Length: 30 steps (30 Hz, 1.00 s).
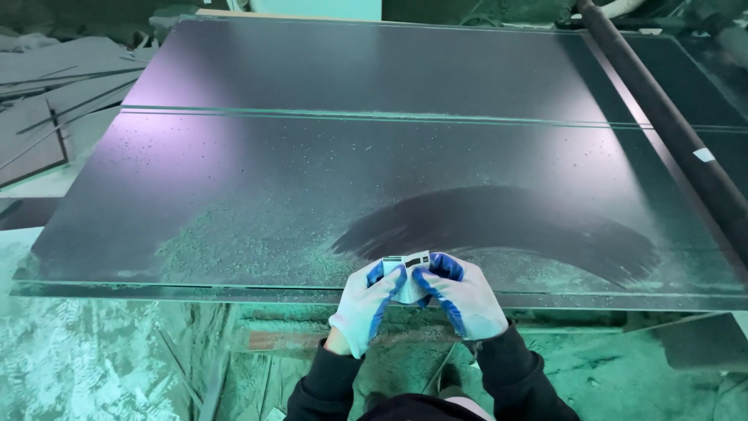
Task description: The person checks a machine control panel, then cleans a large black panel using a cloth and an air blow gun to remove dust in a woodworking shop.
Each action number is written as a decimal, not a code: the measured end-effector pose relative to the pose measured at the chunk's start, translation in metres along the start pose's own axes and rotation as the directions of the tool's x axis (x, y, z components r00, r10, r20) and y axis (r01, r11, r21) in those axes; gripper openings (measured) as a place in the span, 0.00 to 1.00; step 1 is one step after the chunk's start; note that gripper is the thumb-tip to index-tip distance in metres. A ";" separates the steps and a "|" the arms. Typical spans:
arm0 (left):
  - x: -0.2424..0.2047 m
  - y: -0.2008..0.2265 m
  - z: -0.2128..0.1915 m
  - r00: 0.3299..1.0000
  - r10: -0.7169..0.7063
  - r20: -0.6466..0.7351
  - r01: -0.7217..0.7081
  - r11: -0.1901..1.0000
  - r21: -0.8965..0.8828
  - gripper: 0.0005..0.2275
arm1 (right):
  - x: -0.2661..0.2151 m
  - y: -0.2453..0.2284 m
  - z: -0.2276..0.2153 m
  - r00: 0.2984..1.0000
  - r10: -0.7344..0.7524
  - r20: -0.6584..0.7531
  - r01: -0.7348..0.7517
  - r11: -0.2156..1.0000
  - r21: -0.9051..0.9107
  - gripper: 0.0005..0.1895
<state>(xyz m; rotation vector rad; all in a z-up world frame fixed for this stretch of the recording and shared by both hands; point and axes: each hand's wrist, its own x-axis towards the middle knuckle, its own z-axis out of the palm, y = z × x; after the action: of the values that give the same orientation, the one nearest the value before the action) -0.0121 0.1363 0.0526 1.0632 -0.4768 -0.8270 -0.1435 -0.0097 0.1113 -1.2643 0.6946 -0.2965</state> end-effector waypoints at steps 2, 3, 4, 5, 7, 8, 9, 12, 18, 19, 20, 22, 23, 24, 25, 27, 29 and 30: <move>-0.001 0.001 -0.001 1.000 0.005 -0.020 -0.004 1.000 0.025 0.14 | 0.000 0.002 0.002 1.000 -0.008 0.003 0.008 1.000 0.020 0.11; -0.001 -0.002 -0.003 0.999 0.041 -0.006 -0.040 0.998 0.037 0.14 | 0.000 0.003 0.002 1.000 -0.017 0.002 0.017 1.000 0.019 0.13; -0.001 -0.004 -0.005 0.997 0.076 0.009 -0.076 0.996 0.048 0.14 | -0.001 0.003 0.002 1.000 -0.027 0.001 0.027 0.999 0.017 0.15; -0.002 0.000 -0.002 0.997 0.077 0.009 -0.077 0.996 0.046 0.14 | 0.001 0.006 0.002 1.000 -0.027 0.001 0.027 1.000 0.015 0.15; -0.006 0.006 0.002 0.998 0.037 -0.049 -0.029 0.989 0.142 0.09 | 0.002 0.013 0.000 0.999 -0.052 -0.007 0.052 0.998 0.029 0.12; -0.007 0.005 0.001 0.998 0.034 -0.051 -0.027 0.990 0.140 0.09 | 0.000 0.012 0.001 0.999 -0.049 -0.008 0.049 0.998 0.028 0.12; -0.008 0.004 0.000 0.999 0.010 -0.046 -0.003 0.991 0.135 0.07 | -0.002 0.011 0.001 0.999 -0.045 -0.026 0.046 0.999 0.014 0.13; -0.013 0.020 0.004 1.000 -0.011 0.019 0.009 0.994 0.109 0.08 | -0.012 -0.001 0.007 0.996 -0.089 -0.013 0.089 0.996 0.014 0.24; 0.004 -0.029 -0.016 0.986 -0.089 -0.141 0.091 0.996 0.005 0.02 | -0.004 -0.014 -0.007 0.721 -0.641 0.262 0.692 0.683 -0.234 0.39; 0.006 -0.033 -0.018 0.987 -0.091 -0.129 0.094 0.995 0.018 0.02 | -0.003 -0.022 -0.009 0.597 -0.707 0.379 0.802 0.538 -0.261 0.29; 0.005 -0.034 -0.017 0.987 -0.093 -0.132 0.096 0.995 0.017 0.02 | -0.004 -0.024 -0.010 0.600 -0.704 0.380 0.800 0.541 -0.260 0.29; 0.003 -0.035 -0.015 0.986 -0.115 -0.124 0.121 0.992 0.045 0.02 | -0.004 -0.030 -0.011 0.640 -0.634 0.435 0.767 0.495 -0.407 0.24; -0.003 -0.026 -0.008 0.985 -0.115 -0.127 0.121 0.992 0.044 0.02 | -0.005 -0.033 -0.012 0.640 -0.632 0.437 0.767 0.496 -0.406 0.24; -0.007 -0.015 -0.002 0.985 -0.111 -0.136 0.116 0.993 0.036 0.02 | -0.005 -0.036 -0.012 0.654 -0.612 0.445 0.756 0.497 -0.427 0.22; -0.011 -0.005 0.006 0.984 -0.106 -0.145 0.111 0.993 0.027 0.02 | -0.004 -0.039 -0.012 0.667 -0.591 0.453 0.744 0.497 -0.447 0.20; -0.013 0.008 0.002 0.991 -0.128 -0.042 0.131 0.989 0.073 0.06 | 0.004 -0.039 -0.024 0.612 -0.595 0.520 0.791 0.463 -0.401 0.19; -0.008 0.006 0.002 0.984 -0.163 0.073 0.154 0.981 0.114 0.10 | 0.009 -0.036 -0.037 0.564 -0.593 0.574 0.825 0.431 -0.366 0.19; -0.004 -0.003 0.002 0.983 -0.178 0.054 0.169 0.976 0.134 0.07 | 0.009 -0.033 -0.042 0.564 -0.613 0.554 0.825 0.445 -0.348 0.18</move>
<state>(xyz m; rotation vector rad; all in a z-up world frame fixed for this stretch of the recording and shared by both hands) -0.0172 0.1379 0.0505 1.2128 -0.5027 -0.9984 -0.1574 -0.0565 0.1338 -2.1435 -0.1887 -0.5849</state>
